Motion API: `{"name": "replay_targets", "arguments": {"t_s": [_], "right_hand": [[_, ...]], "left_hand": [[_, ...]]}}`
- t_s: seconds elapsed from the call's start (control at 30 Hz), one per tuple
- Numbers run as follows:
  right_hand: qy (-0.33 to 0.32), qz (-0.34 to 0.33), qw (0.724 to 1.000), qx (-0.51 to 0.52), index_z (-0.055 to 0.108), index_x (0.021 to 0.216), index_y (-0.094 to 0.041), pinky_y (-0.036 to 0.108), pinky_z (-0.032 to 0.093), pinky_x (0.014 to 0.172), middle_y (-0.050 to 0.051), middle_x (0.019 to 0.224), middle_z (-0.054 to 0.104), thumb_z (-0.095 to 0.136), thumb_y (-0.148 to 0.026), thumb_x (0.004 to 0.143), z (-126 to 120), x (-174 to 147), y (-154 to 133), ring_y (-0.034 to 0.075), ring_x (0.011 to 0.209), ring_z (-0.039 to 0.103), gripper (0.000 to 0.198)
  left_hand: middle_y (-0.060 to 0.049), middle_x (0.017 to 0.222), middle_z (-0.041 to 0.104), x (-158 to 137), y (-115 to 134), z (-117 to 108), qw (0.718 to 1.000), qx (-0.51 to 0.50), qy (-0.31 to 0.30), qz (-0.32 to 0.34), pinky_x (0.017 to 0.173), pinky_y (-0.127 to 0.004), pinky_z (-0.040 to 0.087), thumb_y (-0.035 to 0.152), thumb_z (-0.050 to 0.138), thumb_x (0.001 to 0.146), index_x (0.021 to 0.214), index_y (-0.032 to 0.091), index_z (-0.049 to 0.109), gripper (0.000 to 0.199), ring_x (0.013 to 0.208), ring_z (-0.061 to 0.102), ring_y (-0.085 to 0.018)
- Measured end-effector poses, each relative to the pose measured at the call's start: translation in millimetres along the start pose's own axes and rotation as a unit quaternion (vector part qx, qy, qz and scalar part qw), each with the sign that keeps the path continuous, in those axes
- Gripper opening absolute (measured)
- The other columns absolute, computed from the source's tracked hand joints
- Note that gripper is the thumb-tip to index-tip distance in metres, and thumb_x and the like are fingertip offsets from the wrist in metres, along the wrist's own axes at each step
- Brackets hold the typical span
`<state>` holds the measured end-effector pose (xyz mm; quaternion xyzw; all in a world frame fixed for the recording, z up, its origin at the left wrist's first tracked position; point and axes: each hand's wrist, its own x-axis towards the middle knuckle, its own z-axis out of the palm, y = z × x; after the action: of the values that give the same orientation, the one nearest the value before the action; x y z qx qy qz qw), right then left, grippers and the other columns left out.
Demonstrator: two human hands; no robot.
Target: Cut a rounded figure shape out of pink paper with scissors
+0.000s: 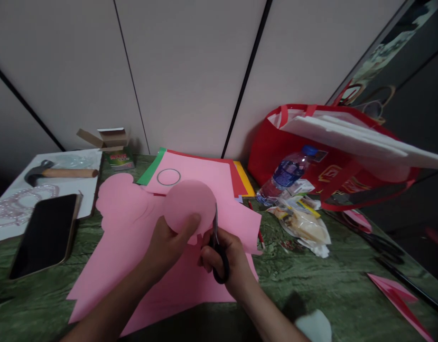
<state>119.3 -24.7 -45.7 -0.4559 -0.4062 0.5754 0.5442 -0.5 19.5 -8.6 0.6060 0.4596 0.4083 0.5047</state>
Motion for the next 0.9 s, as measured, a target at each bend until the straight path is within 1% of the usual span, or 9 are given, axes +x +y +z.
{"name": "replay_targets", "arguments": {"t_s": [0.1, 0.2, 0.27, 0.4, 0.47, 0.57, 0.63, 0.77, 0.9], "right_hand": [[-0.009, 0.002, 1.000, -0.003, 0.051, 0.059, -0.019, 0.020, 0.036, 0.039, -0.007, 0.042, 0.049, 0.068, -0.029, 0.062, 1.9, -0.7, -0.1, 0.008, 0.038, 0.043, 0.021], [-0.009, 0.005, 1.000, -0.004, 0.051, 0.060, -0.019, 0.021, 0.037, 0.039, -0.007, 0.044, 0.049, 0.070, -0.030, 0.061, 1.1, 0.2, 0.7, 0.009, 0.039, 0.044, 0.022], [-0.009, -0.001, 1.000, -0.009, 0.053, 0.064, -0.018, 0.021, 0.037, 0.040, -0.006, 0.048, 0.051, 0.071, -0.030, 0.061, -1.2, 1.5, 0.9, 0.009, 0.041, 0.046, 0.022], [-0.015, -0.025, 0.999, -0.023, 0.055, 0.069, -0.017, 0.021, 0.035, 0.043, -0.006, 0.053, 0.050, 0.072, -0.030, 0.061, -6.0, 3.7, -0.2, 0.008, 0.045, 0.044, 0.022], [-0.017, -0.029, 0.999, -0.026, 0.055, 0.068, -0.017, 0.021, 0.035, 0.044, -0.006, 0.052, 0.049, 0.072, -0.030, 0.061, -7.0, 4.0, -0.6, 0.008, 0.046, 0.044, 0.023], [-0.017, -0.026, 0.999, -0.026, 0.055, 0.068, -0.017, 0.021, 0.035, 0.043, -0.005, 0.052, 0.049, 0.072, -0.030, 0.061, -6.7, 3.0, 0.0, 0.009, 0.045, 0.045, 0.022], [-0.014, -0.024, 0.999, -0.023, 0.055, 0.067, -0.017, 0.021, 0.035, 0.043, -0.005, 0.052, 0.050, 0.071, -0.029, 0.062, -6.3, 2.1, 1.1, 0.009, 0.045, 0.045, 0.021], [-0.014, -0.021, 1.000, -0.009, 0.055, 0.068, -0.017, 0.020, 0.037, 0.043, -0.006, 0.052, 0.050, 0.069, -0.026, 0.061, -5.8, 1.8, 3.7, 0.008, 0.044, 0.045, 0.017], [-0.004, -0.019, 1.000, 0.004, 0.055, 0.067, -0.017, 0.019, 0.037, 0.041, -0.005, 0.053, 0.053, 0.067, -0.023, 0.061, -4.8, 2.9, 4.5, 0.007, 0.042, 0.044, 0.015]], "left_hand": [[-0.001, 0.047, 0.061, -2.1, 0.8, 1.1, 0.999, 0.000, 0.033, -0.009, 0.043, -0.024, 0.048, 0.041, 0.056, 0.074, 0.058, 0.018, 0.060, 0.029, 0.048, 0.060, -0.017], [-0.001, 0.057, 0.065, -2.7, 0.3, 0.0, 0.999, 0.004, 0.049, -0.013, 0.045, -0.023, 0.049, 0.036, 0.060, 0.070, 0.063, 0.018, 0.061, 0.020, 0.055, 0.062, -0.017], [-0.001, 0.060, 0.066, -2.1, -0.3, -1.2, 0.999, 0.008, 0.045, -0.010, 0.048, -0.022, 0.050, 0.033, 0.060, 0.070, 0.066, 0.018, 0.061, 0.016, 0.058, 0.063, -0.017], [-0.001, 0.062, 0.067, -1.3, 1.6, -2.0, 1.000, 0.020, 0.016, -0.013, 0.051, -0.023, 0.051, 0.032, 0.058, 0.070, 0.069, 0.018, 0.062, 0.014, 0.060, 0.064, -0.017], [-0.001, 0.066, 0.068, -1.7, 4.3, -1.3, 0.999, 0.027, 0.024, -0.022, 0.053, -0.024, 0.052, 0.031, 0.059, 0.069, 0.071, 0.018, 0.063, 0.014, 0.063, 0.064, -0.018], [-0.001, 0.061, 0.067, -2.6, 7.5, 0.0, 0.998, 0.030, 0.043, -0.031, 0.052, -0.025, 0.052, 0.032, 0.057, 0.069, 0.068, 0.017, 0.063, 0.015, 0.061, 0.064, -0.018], [0.000, 0.055, 0.064, -2.8, 7.4, 0.2, 0.999, 0.026, 0.035, -0.030, 0.050, -0.025, 0.051, 0.032, 0.056, 0.070, 0.064, 0.017, 0.062, 0.017, 0.056, 0.062, -0.017], [0.000, 0.053, 0.064, -1.1, 3.8, -2.0, 1.000, 0.016, 0.000, -0.019, 0.048, -0.023, 0.050, 0.031, 0.056, 0.071, 0.064, 0.017, 0.063, 0.018, 0.053, 0.061, -0.016], [0.000, 0.056, 0.066, 0.5, 1.6, -3.9, 1.000, 0.022, 0.003, -0.009, 0.051, -0.022, 0.051, 0.029, 0.056, 0.073, 0.064, 0.016, 0.063, 0.018, 0.056, 0.063, -0.015]]}}
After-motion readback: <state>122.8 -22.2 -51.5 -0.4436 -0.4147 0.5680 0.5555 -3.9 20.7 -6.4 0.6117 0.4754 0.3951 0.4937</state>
